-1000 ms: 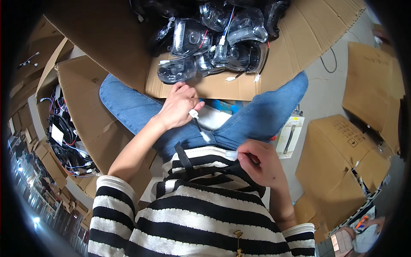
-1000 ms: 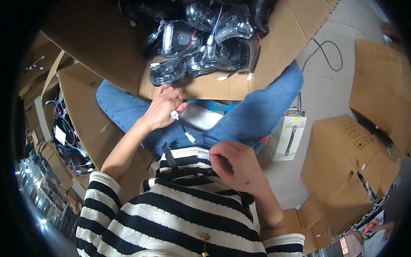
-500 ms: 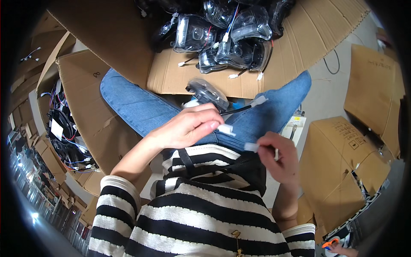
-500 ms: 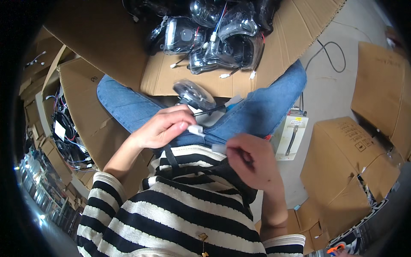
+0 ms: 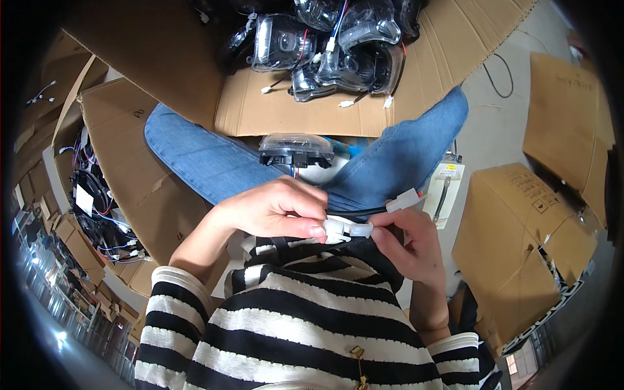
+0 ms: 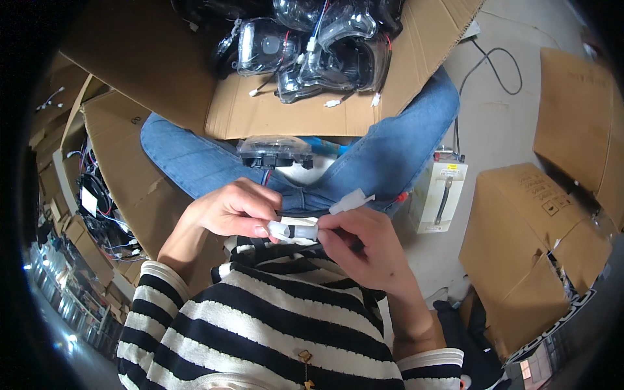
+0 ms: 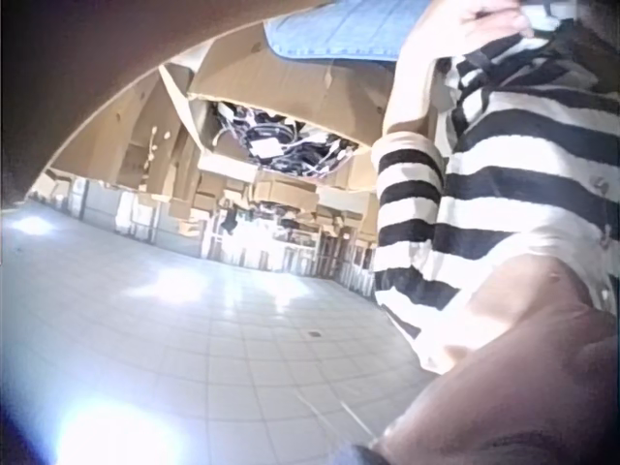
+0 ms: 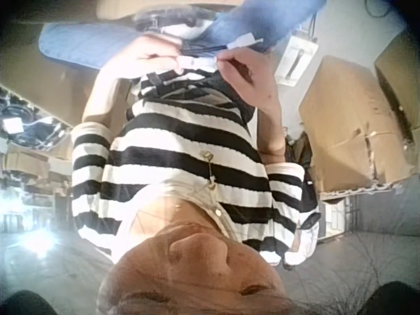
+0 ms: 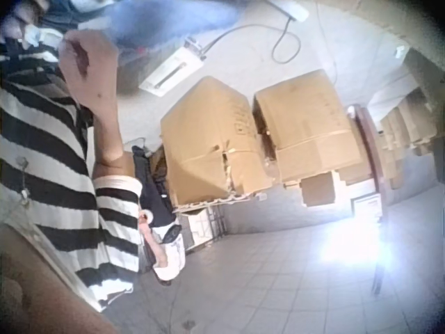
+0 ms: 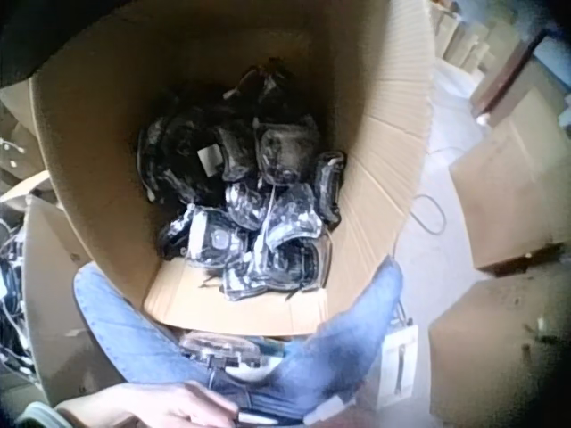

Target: The person sits on the floor and repeatedly picks up small black electronic components from a cardboard box. They connect white plastic connectors to the wires on each component and then place the assembled unit into a second box.

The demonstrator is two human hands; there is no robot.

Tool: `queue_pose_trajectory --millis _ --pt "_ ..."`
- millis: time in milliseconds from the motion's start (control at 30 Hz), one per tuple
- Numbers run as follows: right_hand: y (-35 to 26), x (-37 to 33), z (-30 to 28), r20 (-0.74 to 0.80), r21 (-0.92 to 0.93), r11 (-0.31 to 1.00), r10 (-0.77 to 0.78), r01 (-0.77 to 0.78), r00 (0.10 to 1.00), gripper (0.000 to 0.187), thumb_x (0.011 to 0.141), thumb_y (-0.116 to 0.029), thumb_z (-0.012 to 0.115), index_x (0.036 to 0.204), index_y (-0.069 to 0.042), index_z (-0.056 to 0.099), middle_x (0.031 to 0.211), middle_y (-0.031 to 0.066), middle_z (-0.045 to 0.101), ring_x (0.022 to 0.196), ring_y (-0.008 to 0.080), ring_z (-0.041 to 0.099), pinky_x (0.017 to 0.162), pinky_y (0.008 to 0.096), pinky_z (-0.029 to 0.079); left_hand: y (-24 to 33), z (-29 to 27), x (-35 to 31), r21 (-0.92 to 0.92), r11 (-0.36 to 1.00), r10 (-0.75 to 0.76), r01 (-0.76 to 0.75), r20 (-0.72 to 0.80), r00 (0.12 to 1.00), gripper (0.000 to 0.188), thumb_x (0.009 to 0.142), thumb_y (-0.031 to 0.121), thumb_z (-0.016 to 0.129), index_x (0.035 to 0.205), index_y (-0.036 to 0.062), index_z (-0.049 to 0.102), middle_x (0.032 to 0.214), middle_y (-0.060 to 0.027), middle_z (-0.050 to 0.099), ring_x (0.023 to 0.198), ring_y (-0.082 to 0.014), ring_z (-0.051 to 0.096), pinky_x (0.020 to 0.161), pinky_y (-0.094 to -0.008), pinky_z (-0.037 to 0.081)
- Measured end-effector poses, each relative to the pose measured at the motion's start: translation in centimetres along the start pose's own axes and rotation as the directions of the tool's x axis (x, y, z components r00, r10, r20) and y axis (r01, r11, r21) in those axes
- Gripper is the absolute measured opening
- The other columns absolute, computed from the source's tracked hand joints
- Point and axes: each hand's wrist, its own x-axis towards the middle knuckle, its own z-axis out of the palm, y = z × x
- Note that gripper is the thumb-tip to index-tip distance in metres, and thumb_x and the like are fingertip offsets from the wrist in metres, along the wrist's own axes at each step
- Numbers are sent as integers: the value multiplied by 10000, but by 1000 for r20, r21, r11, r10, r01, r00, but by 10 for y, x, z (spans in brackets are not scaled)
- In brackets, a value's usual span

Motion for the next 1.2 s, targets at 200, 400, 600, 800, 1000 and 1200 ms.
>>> queue_pose_trajectory --millis 200,400,600,800,1000,1200 --pt "-1 -3 2 13 -46 995 -93 93 996 78 697 -11 575 770 -25 551 613 75 539 503 170 489 467 255 374 1 5 4 -23 1000 -18 18 23 1000 190 801 186 557 754 8 603 568 -65 457 506 -164 445 474 -295 338" --pt "-7 -10 6 29 -274 950 -147 149 989 81 683 11 561 728 -44 523 606 98 514 513 250 495 467 304 383 0 12 7 -10 996 -91 92 52 994 218 818 200 531 753 3 599 602 -71 504 545 -171 499 498 -280 373" --pt "4 -12 15 -84 -164 984 -90 75 992 30 706 0 548 701 -17 524 580 37 475 461 111 417 422 238 306 -2 20 6 72 993 -91 94 -37 995 173 811 180 539 810 15 592 612 -59 516 564 -169 509 516 -280 385" --pt "0 -24 -15 -106 -91 996 12 -21 994 38 687 18 537 712 -10 533 608 48 476 466 110 406 424 224 306 15 22 -9 50 962 -248 269 -255 935 319 767 124 583 1068 45 513 815 -78 597 694 -161 568 658 -236 445" --pt "-20 -32 -22 -27 -20 999 -31 30 999 23 676 7 541 696 -1 534 594 53 472 464 116 406 418 232 303 24 21 -15 148 980 -84 129 -279 957 239 741 42 591 977 16 566 811 -76 596 538 -107 478 462 -239 352" --pt "-35 -33 -22 -41 -37 996 -80 79 996 46 652 19 542 690 -6 540 581 51 471 467 133 419 413 242 309 26 18 -18 122 990 -35 68 -256 966 198 717 24 589 914 30 596 786 -51 525 691 -122 482 548 -220 367"
